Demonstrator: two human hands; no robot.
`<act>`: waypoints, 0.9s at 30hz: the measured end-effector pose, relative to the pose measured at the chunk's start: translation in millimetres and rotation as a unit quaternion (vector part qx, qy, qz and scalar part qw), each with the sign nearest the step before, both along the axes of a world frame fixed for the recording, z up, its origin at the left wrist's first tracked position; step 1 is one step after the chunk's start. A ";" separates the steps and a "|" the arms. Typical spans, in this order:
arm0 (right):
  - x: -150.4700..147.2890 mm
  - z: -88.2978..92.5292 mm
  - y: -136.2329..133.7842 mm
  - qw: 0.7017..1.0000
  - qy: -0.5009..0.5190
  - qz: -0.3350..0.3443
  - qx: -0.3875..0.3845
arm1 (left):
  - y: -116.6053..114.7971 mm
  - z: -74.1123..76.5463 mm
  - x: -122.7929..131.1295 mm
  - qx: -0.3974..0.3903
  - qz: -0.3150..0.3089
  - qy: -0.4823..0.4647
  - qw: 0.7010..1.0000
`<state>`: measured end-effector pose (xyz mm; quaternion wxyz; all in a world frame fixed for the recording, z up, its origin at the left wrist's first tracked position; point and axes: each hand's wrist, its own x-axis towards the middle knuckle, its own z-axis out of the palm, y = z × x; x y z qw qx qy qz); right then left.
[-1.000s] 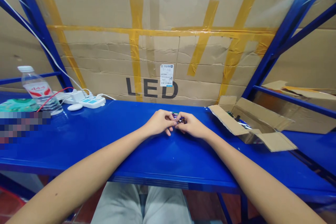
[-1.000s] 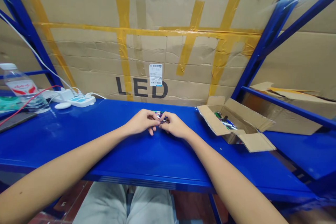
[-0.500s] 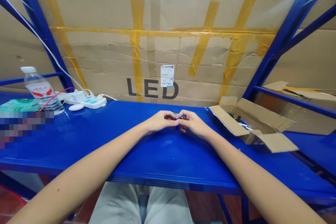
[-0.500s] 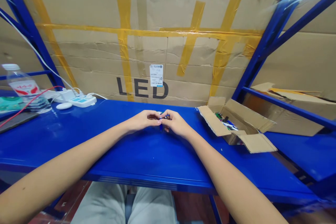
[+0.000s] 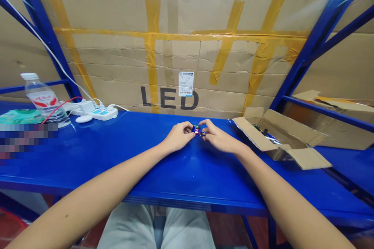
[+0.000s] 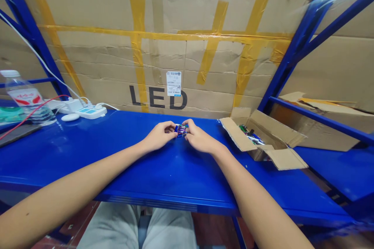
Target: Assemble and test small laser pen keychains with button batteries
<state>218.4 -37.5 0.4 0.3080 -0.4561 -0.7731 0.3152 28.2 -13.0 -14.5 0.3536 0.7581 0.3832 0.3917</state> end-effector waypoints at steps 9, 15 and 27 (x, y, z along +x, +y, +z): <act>1.4 1.1 2.3 0.983 -0.141 -0.023 0.114 | -0.6 -7.1 6.2 -0.075 -0.008 -0.003 0.997; 0.7 2.2 1.4 0.985 -0.086 0.003 0.147 | 1.9 -10.5 5.0 -0.031 -0.031 0.003 0.999; 4.8 -1.2 6.2 0.996 0.018 0.005 0.090 | -11.3 0.3 1.0 0.082 -0.053 0.055 0.994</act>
